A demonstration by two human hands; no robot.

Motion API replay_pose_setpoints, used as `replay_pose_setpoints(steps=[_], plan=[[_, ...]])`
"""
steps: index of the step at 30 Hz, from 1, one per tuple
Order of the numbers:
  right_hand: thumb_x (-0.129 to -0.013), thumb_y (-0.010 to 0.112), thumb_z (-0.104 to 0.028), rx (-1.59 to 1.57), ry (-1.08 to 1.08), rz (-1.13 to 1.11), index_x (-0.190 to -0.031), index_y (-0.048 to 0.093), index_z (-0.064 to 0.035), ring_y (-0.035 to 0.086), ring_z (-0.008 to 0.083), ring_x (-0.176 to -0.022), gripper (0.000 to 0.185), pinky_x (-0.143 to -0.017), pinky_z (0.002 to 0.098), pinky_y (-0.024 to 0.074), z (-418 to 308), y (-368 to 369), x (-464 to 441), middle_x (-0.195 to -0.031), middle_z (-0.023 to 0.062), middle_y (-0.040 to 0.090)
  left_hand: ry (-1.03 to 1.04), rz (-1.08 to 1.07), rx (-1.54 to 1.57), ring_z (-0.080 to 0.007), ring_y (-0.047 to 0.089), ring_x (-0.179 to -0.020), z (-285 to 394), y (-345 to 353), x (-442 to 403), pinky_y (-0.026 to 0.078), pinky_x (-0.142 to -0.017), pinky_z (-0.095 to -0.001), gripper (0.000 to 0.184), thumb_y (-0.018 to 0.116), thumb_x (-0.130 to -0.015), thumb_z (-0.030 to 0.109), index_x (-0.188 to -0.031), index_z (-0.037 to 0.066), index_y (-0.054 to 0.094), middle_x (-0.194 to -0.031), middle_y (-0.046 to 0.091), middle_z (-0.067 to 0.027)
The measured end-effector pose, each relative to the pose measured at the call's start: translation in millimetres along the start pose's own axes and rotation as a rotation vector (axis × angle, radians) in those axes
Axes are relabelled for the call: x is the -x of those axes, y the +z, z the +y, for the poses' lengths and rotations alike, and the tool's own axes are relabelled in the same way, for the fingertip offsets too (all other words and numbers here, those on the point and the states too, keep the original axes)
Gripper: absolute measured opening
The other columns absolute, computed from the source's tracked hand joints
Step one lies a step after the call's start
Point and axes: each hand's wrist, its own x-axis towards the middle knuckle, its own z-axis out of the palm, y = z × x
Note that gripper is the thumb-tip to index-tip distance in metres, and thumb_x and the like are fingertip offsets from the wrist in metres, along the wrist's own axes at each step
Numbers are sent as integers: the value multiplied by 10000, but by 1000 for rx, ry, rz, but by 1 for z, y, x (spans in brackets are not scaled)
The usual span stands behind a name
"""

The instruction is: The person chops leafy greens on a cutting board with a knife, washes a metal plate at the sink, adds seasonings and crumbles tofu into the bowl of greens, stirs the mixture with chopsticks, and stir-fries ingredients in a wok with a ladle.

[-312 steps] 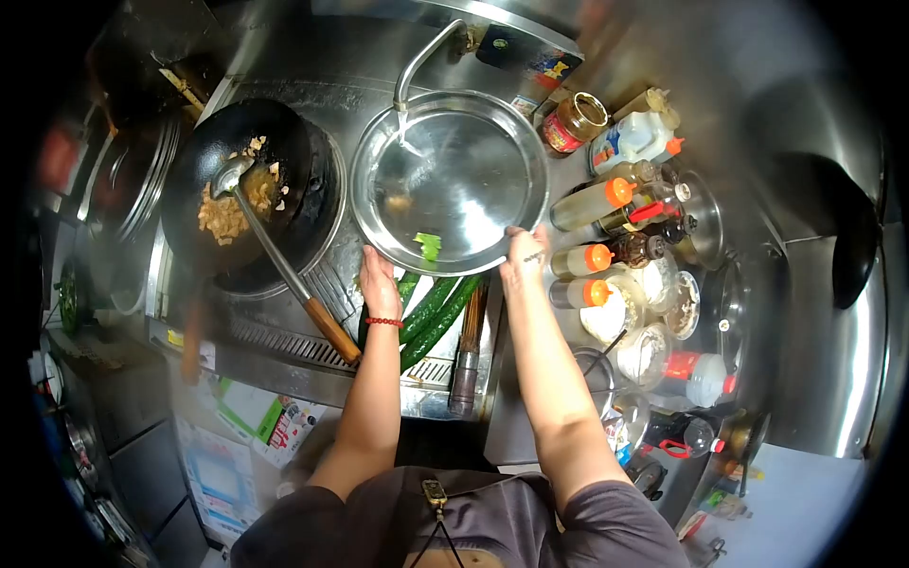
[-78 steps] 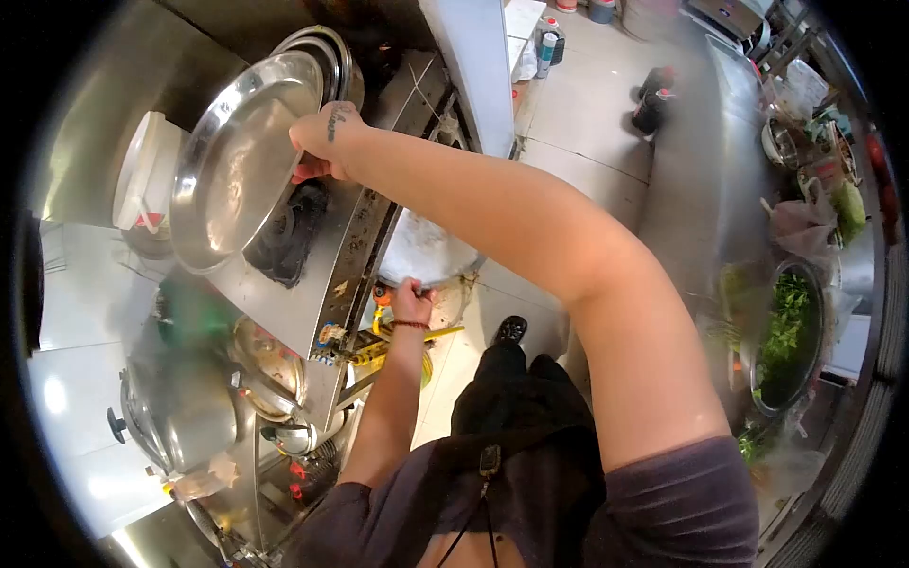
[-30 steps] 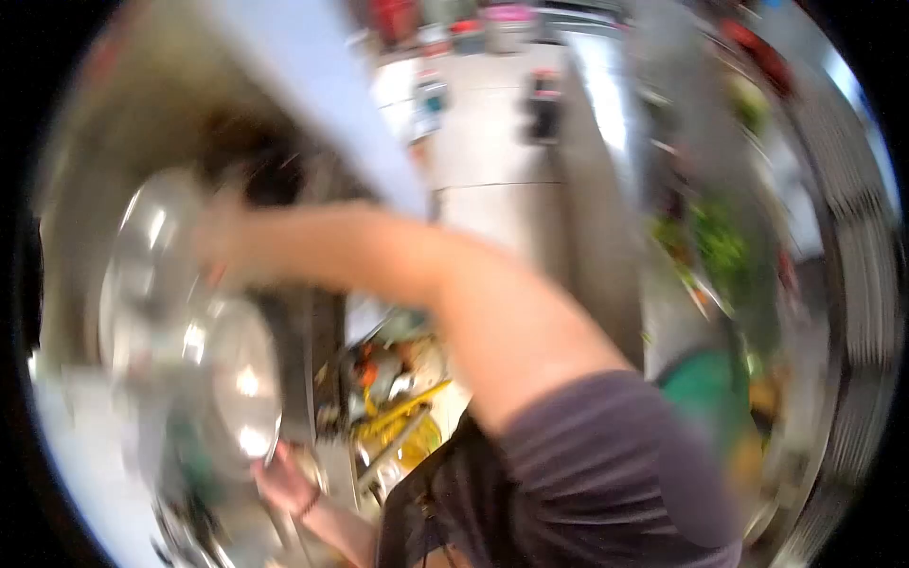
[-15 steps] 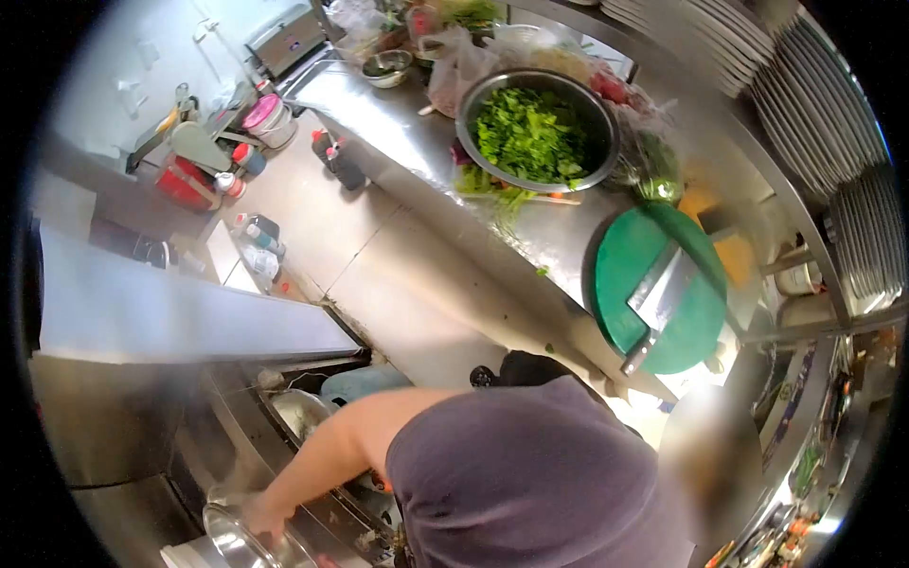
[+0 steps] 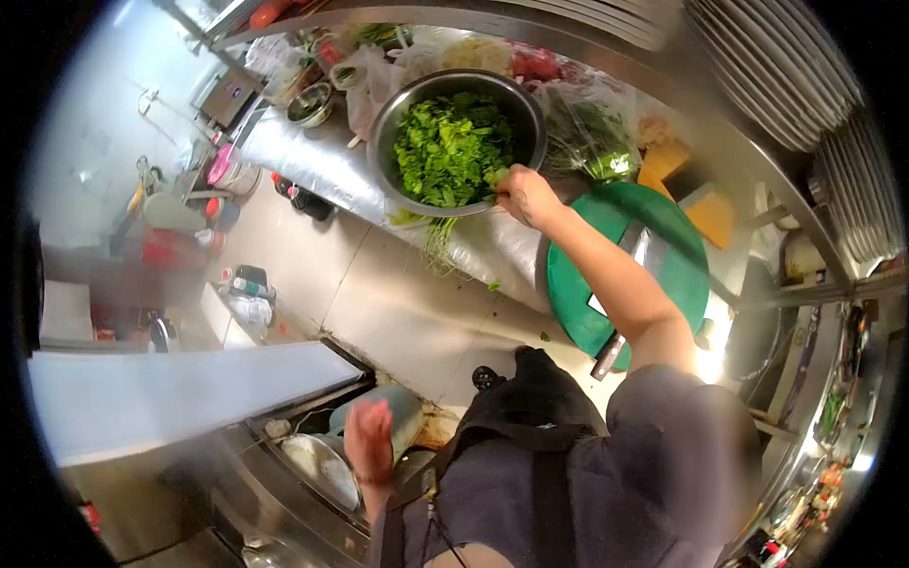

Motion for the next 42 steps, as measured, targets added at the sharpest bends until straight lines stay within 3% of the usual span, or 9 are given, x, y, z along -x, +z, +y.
replay_pose_setpoints(steps=[1, 2, 5, 11, 15, 18, 19, 20, 42], plan=[[-706, 633, -91, -30, 13, -300, -981, 603, -11, 596, 341, -832, 288, -731, 403, 497, 10, 0, -10, -899, 207, 592, 210, -202, -535, -259, 586, -984, 18, 39, -26, 509, -794, -340, 244, 505, -922, 195, -1055, -8, 478, -1040, 538, -143], [-685, 623, -83, -136, -41, -94, -884, 612, 0, 597, 346, -812, 215, -709, 403, 497, 15, 4, -21, -840, 208, 594, -127, -139, 132, -256, 581, -985, 17, 59, -57, 499, -826, -359, 249, 525, -915, 166, -1076, -14, 463, -1039, 549, -144], [-640, 615, -106, -139, -72, 334, -654, 617, -15, 602, 352, -701, 92, -642, 408, 495, -5, 13, -47, -693, 185, 595, -218, -399, -35, -260, 562, -1021, 17, 131, -146, 475, -881, -371, 332, 550, -908, 214, -1123, -13, 439, -1046, 556, -163], [-640, 609, -113, -46, -29, 394, -838, 628, -78, 598, 289, -764, 201, -651, 386, 507, -57, -21, -6, -843, 102, 610, -596, -820, 232, -354, 381, -1241, -25, 229, -316, 342, -1022, -501, 587, 564, -855, 266, -1333, 1, 348, -1319, 423, -217], [-846, 598, -118, -932, 101, 342, -898, 649, 7, 644, 148, -654, 145, -581, 266, 504, -147, -128, 101, -781, 126, 665, -666, -557, -18, -401, 402, -1197, -25, 214, -361, 380, -1005, -523, 541, 459, -807, 120, -1311, -42, 345, -1286, 431, -237], [-872, 595, -90, -1692, 0, 357, -955, 608, 51, 631, 122, -661, 164, -569, 234, 500, -192, -209, 173, -821, 107, 655, -717, -1448, -186, -365, 391, -1208, -32, 190, -468, 354, -972, -540, 550, 553, -853, 341, -1261, -12, 445, -1319, 430, -188], [-861, 601, -64, -1713, -87, 364, -932, 606, 56, 627, 126, -652, 140, -588, 235, 501, -199, -224, 198, -801, 97, 643, -514, -573, -407, -381, 379, -1216, -30, 191, -433, 318, -1005, -539, 609, 578, -839, 446, -1327, 116, 423, -1321, 439, -182], [-848, 626, -78, -1674, -44, 375, -925, 611, 42, 613, 133, -648, 143, -609, 245, 494, -211, -239, 224, -810, 95, 637, -480, -463, -465, -375, 389, -1203, -26, 196, -387, 325, -996, -532, 592, 579, -836, 430, -1313, 112, 431, -1306, 449, -180], [-848, 604, -116, -1176, -504, 920, -1100, 537, 70, 555, 145, -659, 320, -550, 251, 443, -240, -380, 668, -962, 126, 591, -1157, -1122, -916, -224, 597, -829, -219, 320, 115, 489, -738, -364, 192, 583, -792, 112, -969, 37, 581, -870, 630, -104]])
